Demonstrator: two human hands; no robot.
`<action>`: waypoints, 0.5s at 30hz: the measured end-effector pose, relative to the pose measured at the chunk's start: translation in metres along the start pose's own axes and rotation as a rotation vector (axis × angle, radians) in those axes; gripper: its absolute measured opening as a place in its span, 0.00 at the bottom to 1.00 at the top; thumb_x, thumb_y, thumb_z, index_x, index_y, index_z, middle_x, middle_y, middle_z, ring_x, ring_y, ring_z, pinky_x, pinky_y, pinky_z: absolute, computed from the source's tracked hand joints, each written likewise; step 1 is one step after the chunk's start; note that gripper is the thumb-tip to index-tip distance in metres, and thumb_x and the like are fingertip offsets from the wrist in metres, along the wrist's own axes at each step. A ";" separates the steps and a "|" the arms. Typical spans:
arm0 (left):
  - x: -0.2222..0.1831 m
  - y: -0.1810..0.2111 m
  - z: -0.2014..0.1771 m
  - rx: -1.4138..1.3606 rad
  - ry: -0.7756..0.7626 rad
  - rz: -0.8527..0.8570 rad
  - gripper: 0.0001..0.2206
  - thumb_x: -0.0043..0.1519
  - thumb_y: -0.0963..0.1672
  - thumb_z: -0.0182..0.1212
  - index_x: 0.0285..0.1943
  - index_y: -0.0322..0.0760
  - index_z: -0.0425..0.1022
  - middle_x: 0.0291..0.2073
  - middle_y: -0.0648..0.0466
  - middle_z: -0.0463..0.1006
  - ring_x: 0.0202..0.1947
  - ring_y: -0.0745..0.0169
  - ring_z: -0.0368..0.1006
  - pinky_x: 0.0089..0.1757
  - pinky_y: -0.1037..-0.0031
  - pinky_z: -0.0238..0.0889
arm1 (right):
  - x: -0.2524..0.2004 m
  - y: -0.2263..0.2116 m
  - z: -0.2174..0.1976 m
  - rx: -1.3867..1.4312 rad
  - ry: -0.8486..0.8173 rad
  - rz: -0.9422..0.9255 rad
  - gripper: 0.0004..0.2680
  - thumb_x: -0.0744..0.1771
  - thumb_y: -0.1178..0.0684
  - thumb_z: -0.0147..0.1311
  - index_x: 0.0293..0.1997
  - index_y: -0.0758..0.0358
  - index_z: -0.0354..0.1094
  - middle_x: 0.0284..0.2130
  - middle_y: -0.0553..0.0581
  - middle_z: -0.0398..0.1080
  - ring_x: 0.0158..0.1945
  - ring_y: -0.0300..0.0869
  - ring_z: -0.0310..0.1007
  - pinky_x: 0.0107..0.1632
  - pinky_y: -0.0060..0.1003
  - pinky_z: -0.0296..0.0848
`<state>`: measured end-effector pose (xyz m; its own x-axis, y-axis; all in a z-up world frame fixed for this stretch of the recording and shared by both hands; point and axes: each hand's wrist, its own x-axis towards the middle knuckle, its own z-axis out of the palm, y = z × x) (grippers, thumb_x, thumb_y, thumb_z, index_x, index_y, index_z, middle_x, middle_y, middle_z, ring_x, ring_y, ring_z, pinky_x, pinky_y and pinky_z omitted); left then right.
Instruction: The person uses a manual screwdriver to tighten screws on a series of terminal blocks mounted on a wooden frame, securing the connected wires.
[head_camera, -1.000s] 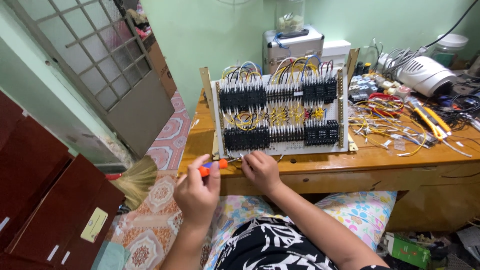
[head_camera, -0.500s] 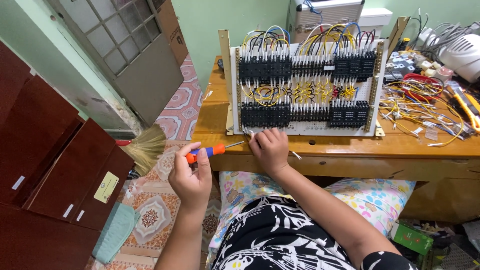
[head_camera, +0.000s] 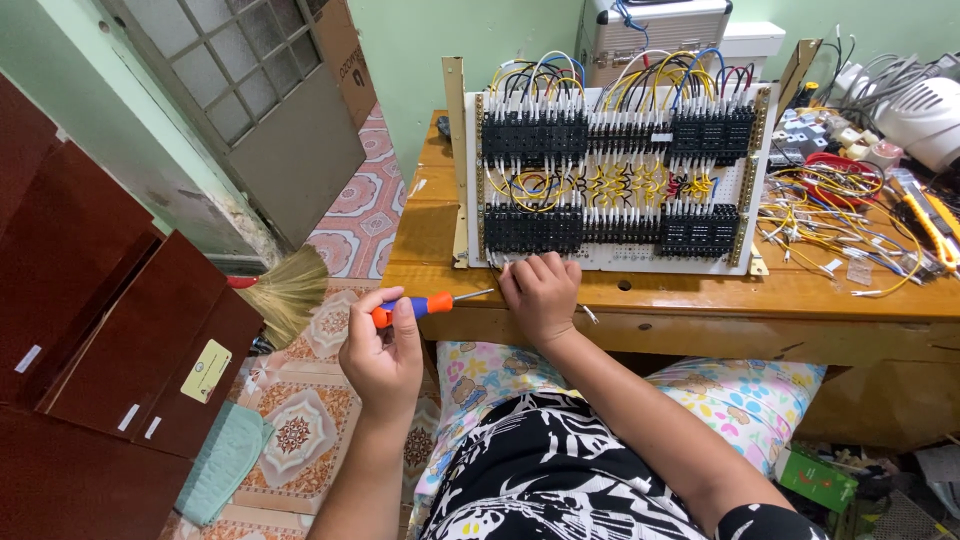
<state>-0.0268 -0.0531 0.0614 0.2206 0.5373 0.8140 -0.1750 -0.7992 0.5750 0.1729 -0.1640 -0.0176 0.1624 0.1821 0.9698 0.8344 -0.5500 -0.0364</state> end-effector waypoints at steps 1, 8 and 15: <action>0.000 0.001 0.000 -0.001 0.000 0.000 0.07 0.67 0.44 0.60 0.45 0.36 0.79 0.26 0.49 0.79 0.19 0.57 0.73 0.26 0.75 0.68 | 0.001 -0.002 -0.001 -0.001 0.000 0.000 0.08 0.62 0.54 0.61 0.24 0.51 0.63 0.20 0.48 0.60 0.30 0.43 0.66 0.38 0.37 0.59; -0.001 0.005 0.001 -0.029 -0.021 -0.029 0.07 0.68 0.44 0.59 0.46 0.35 0.79 0.27 0.46 0.78 0.21 0.55 0.74 0.26 0.73 0.69 | 0.007 -0.008 -0.004 0.065 -0.154 0.144 0.04 0.60 0.54 0.64 0.25 0.53 0.71 0.23 0.47 0.65 0.29 0.44 0.67 0.36 0.38 0.59; -0.002 0.002 -0.003 -0.042 -0.020 -0.051 0.07 0.69 0.44 0.58 0.46 0.35 0.78 0.28 0.46 0.79 0.23 0.57 0.74 0.28 0.73 0.70 | 0.002 -0.007 0.003 0.160 -0.341 0.365 0.04 0.60 0.53 0.66 0.33 0.52 0.79 0.20 0.46 0.72 0.28 0.45 0.74 0.34 0.39 0.64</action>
<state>-0.0309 -0.0551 0.0609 0.2496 0.5711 0.7820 -0.2035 -0.7586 0.6189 0.1692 -0.1575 -0.0158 0.5976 0.2715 0.7544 0.7572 -0.5005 -0.4197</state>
